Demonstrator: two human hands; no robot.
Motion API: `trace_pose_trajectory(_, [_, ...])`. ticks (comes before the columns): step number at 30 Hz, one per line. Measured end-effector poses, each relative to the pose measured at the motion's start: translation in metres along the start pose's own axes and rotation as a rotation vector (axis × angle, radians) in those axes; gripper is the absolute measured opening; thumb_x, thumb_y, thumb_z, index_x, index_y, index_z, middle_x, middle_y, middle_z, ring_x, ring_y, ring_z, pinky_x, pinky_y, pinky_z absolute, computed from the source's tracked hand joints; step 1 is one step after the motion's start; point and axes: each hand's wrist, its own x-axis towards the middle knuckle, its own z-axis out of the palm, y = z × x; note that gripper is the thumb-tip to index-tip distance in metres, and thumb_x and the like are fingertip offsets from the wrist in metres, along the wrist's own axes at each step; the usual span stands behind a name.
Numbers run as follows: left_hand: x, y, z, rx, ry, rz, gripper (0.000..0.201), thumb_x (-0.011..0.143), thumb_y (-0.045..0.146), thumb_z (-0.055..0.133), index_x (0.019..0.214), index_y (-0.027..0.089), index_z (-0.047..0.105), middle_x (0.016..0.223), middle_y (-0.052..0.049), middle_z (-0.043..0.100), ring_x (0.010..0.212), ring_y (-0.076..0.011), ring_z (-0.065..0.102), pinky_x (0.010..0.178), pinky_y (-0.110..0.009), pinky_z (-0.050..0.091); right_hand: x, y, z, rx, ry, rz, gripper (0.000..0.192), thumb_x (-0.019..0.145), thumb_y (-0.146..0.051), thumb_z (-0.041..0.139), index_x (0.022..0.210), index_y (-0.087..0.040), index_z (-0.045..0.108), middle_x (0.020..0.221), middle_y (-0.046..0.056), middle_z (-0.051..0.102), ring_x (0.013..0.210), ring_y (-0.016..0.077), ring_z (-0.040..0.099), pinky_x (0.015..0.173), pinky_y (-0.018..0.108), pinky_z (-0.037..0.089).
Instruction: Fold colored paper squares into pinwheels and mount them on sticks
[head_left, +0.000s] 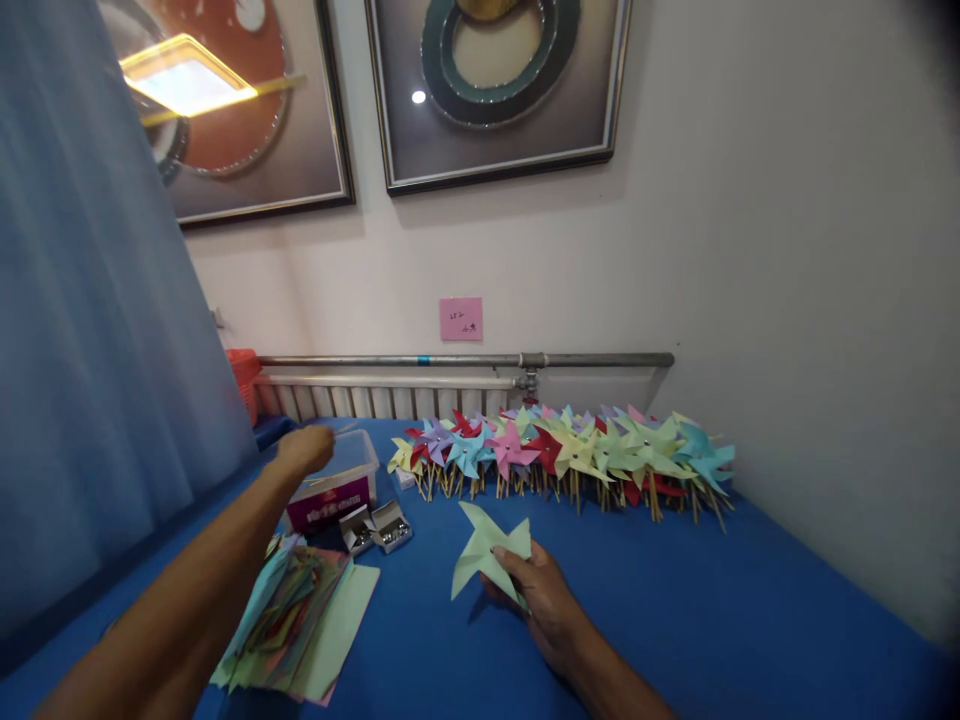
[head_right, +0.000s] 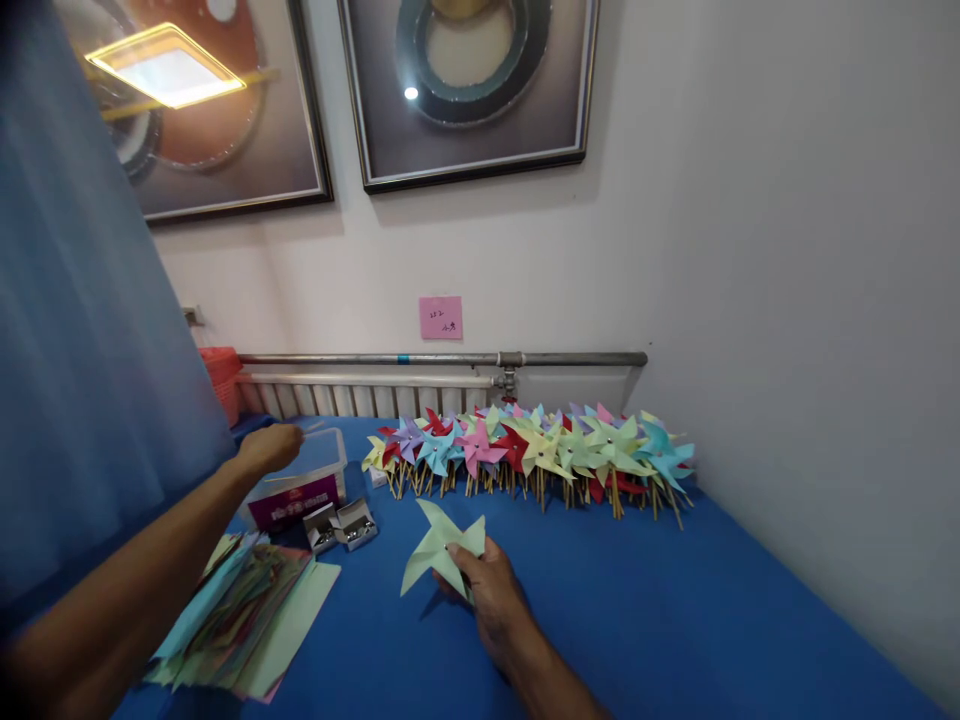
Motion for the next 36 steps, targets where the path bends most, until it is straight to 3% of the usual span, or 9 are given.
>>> trace_pose_trajectory(3, [-0.009,0.020,0.024,-0.016,0.202,0.040,0.035,0.099,0.039,0.042,0.098,0.012,0.063,0.085,-0.009,0.070,0.088,-0.0233,0.062,0.076,-0.031,0.042,0.004,0.000,-0.003,0.003,0.040,0.013,0.037,0.063,-0.029,0.087,0.093,-0.018,0.068,0.081,0.005,0.078,0.070,0.0229,0.074,0.062,0.031,0.061])
trace_pose_trajectory(6, [-0.024,0.051,0.083,-0.194,0.118,0.016,0.039,0.100,0.045,0.038,0.095,0.016,0.064,0.087,-0.010,0.070,0.082,-0.0221,0.062,0.072,-0.029,0.039,0.009,-0.004,-0.008,0.011,0.073,0.010,0.036,0.061,-0.028,0.088,0.089,-0.018,0.069,0.079,0.004,0.078,0.070,0.0232,0.074,0.062,0.031,0.061])
trace_pose_trajectory(9, [-0.043,0.078,0.147,-0.412,0.096,0.000,0.032,0.100,0.032,0.036,0.090,0.017,0.063,0.079,-0.006,0.068,0.075,-0.0184,0.061,0.067,-0.026,0.037,0.013,-0.008,-0.013,0.028,0.078,-0.012,0.036,0.058,-0.027,0.091,0.086,-0.017,0.070,0.075,0.004,0.077,0.067,0.0207,0.072,0.063,0.029,0.060])
trace_pose_trajectory(11, [-0.054,0.086,0.177,-0.476,0.067,0.015,0.032,0.099,0.028,0.038,0.083,0.017,0.063,0.074,-0.004,0.066,0.071,-0.0166,0.059,0.065,-0.026,0.035,0.014,-0.009,-0.015,0.034,0.076,-0.021,0.036,0.055,-0.027,0.092,0.081,-0.017,0.070,0.070,0.002,0.075,0.062,0.0186,0.070,0.061,0.028,0.059])
trace_pose_trajectory(13, [-0.061,0.086,0.192,-0.479,0.057,0.061,0.031,0.097,0.029,0.044,0.077,0.017,0.063,0.071,-0.003,0.064,0.070,-0.0160,0.058,0.065,-0.026,0.033,0.016,-0.009,-0.015,0.042,0.074,-0.027,0.035,0.055,-0.028,0.092,0.079,-0.017,0.069,0.069,0.002,0.075,0.061,0.0181,0.069,0.060,0.027,0.058])
trace_pose_trajectory(16, [-0.061,0.079,0.197,-0.482,0.040,0.105,0.030,0.096,0.029,0.047,0.078,0.016,0.068,0.072,-0.003,0.066,0.071,-0.0166,0.058,0.066,-0.027,0.033,0.018,-0.008,-0.014,0.053,0.097,-0.024,0.037,0.055,-0.029,0.092,0.081,-0.018,0.069,0.072,0.002,0.076,0.063,0.0192,0.070,0.060,0.028,0.058])
trace_pose_trajectory(21, [-0.059,0.080,0.192,-0.573,-0.007,0.133,0.027,0.094,0.024,0.048,0.104,0.017,0.073,0.081,-0.004,0.073,0.074,-0.0175,0.062,0.069,-0.027,0.036,0.022,-0.008,-0.016,0.066,0.147,-0.037,0.038,0.054,-0.028,0.091,0.083,-0.017,0.070,0.072,0.002,0.076,0.063,0.0196,0.070,0.060,0.028,0.057])
trace_pose_trajectory(31, [-0.070,0.095,0.199,-0.719,-0.153,0.080,0.017,0.084,0.016,0.053,0.079,0.015,0.069,0.067,-0.001,0.066,0.063,-0.0140,0.056,0.060,-0.024,0.035,0.019,-0.006,-0.016,0.028,0.117,-0.047,0.033,0.058,-0.028,0.088,0.082,-0.018,0.068,0.067,0.002,0.075,0.059,0.0212,0.070,0.057,0.029,0.056])
trace_pose_trajectory(36, [-0.075,0.100,0.203,-0.905,-0.318,-0.019,0.016,0.081,0.018,0.053,0.068,0.016,0.063,0.051,0.003,0.054,0.045,-0.0104,0.044,0.049,-0.023,0.030,0.019,-0.004,-0.016,0.000,0.111,-0.057,0.037,0.058,-0.030,0.088,0.087,-0.018,0.069,0.068,0.002,0.075,0.058,0.0225,0.070,0.055,0.030,0.054])
